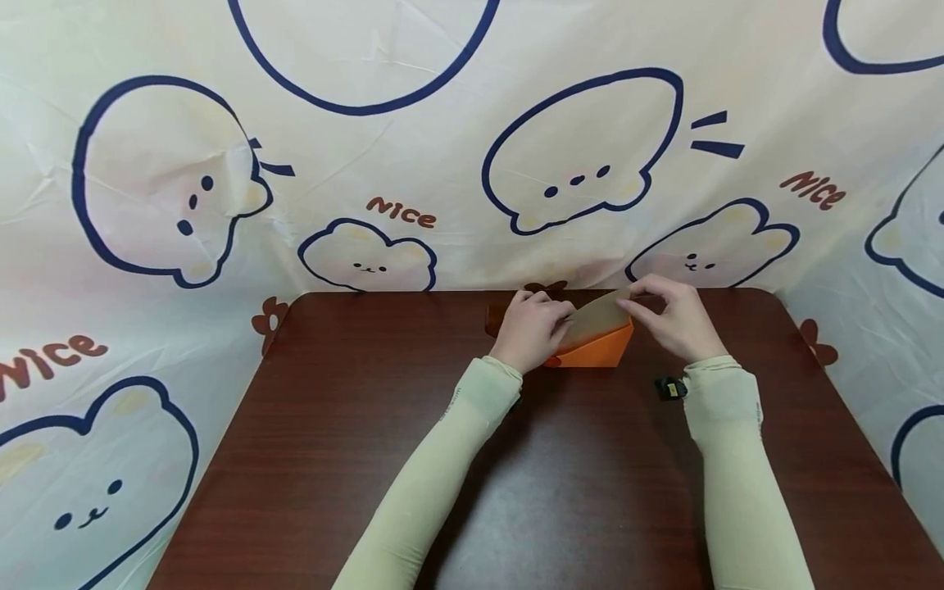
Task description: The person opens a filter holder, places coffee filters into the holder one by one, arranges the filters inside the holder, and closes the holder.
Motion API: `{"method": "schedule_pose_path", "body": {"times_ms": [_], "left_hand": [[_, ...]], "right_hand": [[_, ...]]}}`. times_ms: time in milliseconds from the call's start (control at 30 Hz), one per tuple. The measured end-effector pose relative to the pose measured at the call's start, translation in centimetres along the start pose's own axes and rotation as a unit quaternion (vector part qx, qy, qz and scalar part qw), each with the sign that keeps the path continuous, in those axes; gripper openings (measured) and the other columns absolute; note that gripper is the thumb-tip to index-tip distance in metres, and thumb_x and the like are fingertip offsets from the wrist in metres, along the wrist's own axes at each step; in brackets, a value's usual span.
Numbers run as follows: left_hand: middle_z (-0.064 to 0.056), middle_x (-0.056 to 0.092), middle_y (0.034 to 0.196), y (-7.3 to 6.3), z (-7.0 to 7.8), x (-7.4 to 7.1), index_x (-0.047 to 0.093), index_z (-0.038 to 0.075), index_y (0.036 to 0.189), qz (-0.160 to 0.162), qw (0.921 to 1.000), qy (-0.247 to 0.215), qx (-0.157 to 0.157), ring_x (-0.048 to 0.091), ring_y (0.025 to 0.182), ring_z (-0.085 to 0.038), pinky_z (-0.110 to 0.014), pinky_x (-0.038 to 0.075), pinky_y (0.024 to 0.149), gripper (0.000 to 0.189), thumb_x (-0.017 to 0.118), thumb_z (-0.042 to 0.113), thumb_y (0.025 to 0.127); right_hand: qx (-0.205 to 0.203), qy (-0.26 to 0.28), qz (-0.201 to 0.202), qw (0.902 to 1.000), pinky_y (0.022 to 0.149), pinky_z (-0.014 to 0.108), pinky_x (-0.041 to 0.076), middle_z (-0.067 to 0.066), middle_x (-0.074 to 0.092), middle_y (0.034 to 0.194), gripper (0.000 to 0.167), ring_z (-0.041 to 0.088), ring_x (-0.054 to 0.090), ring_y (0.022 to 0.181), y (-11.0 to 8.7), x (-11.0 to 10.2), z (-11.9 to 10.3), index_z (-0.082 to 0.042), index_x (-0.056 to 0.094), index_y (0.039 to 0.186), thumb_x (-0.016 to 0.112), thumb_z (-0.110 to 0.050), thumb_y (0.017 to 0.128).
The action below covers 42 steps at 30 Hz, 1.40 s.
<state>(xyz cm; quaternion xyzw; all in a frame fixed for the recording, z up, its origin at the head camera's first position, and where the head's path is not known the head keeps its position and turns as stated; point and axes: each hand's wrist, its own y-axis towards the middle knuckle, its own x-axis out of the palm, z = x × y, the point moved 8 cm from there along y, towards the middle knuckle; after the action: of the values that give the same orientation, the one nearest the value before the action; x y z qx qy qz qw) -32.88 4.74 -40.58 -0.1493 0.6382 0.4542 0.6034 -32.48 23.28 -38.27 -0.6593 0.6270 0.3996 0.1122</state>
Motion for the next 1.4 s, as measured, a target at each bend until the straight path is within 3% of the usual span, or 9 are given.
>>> {"method": "schedule_pose_path", "body": {"times_ms": [200,533,800,1067,1200,1400], "left_hand": [[0.012,0.077,0.098,0.0,0.3,0.2,0.076,0.025,0.105,0.009,0.9997,0.022,0.004,0.063,0.093,-0.013,-0.038,0.045,0.104,0.010,0.067,0.028,0.102],[0.014,0.078,0.094,0.1,0.4,1.8,0.075,0.028,0.101,-0.029,0.9982,0.050,-0.013,0.063,0.090,-0.013,-0.039,0.045,0.105,0.008,0.068,0.024,0.102],[0.014,0.079,0.097,0.1,0.4,3.2,0.077,0.030,0.109,-0.053,0.9959,0.071,-0.018,0.063,0.091,-0.012,-0.038,0.045,0.105,0.011,0.068,0.028,0.102],[0.015,0.077,0.101,-0.4,0.3,2.5,0.076,0.030,0.106,-0.026,0.9978,0.057,-0.018,0.062,0.091,-0.011,-0.036,0.045,0.101,0.009,0.070,0.031,0.100],[0.014,0.077,0.101,-0.5,0.2,2.6,0.075,0.030,0.107,-0.034,0.9976,0.057,-0.019,0.062,0.091,-0.011,-0.037,0.044,0.102,0.010,0.070,0.026,0.099],[0.014,0.079,0.099,-0.4,0.2,3.2,0.075,0.030,0.109,-0.055,0.9956,0.073,-0.019,0.062,0.092,-0.012,-0.038,0.043,0.103,0.012,0.072,0.025,0.098]], "right_hand": [[0.004,0.002,-0.008,1.0000,0.099,0.059,0.049,0.015,0.073,0.107,0.014,0.030,0.062,0.100,-0.2,0.1,0.5,-0.006,0.075,0.109,0.074,-0.014,0.097],[0.028,0.026,-0.018,0.9991,0.110,0.062,0.042,0.014,0.074,0.115,0.019,0.033,0.062,0.111,-0.4,0.8,1.2,-0.011,0.075,0.116,0.073,-0.019,0.098],[0.020,0.014,-0.017,0.9995,0.104,0.058,0.047,0.011,0.074,0.107,0.012,0.028,0.062,0.102,-0.4,1.2,1.2,-0.011,0.078,0.108,0.075,-0.014,0.096],[-0.013,-0.030,-0.020,0.9993,0.093,0.047,0.050,0.008,0.071,0.099,0.013,0.024,0.060,0.095,-0.2,1.8,1.6,-0.010,0.080,0.102,0.079,-0.005,0.091],[-0.029,-0.037,-0.021,0.9987,0.090,0.048,0.049,0.008,0.068,0.099,0.012,0.025,0.056,0.096,-0.2,2.0,1.4,-0.011,0.080,0.100,0.080,-0.004,0.090],[-0.025,-0.043,-0.036,0.9981,0.096,0.056,0.047,0.011,0.066,0.109,0.010,0.031,0.053,0.107,-0.2,2.6,1.6,-0.009,0.080,0.099,0.079,-0.005,0.090]]}}
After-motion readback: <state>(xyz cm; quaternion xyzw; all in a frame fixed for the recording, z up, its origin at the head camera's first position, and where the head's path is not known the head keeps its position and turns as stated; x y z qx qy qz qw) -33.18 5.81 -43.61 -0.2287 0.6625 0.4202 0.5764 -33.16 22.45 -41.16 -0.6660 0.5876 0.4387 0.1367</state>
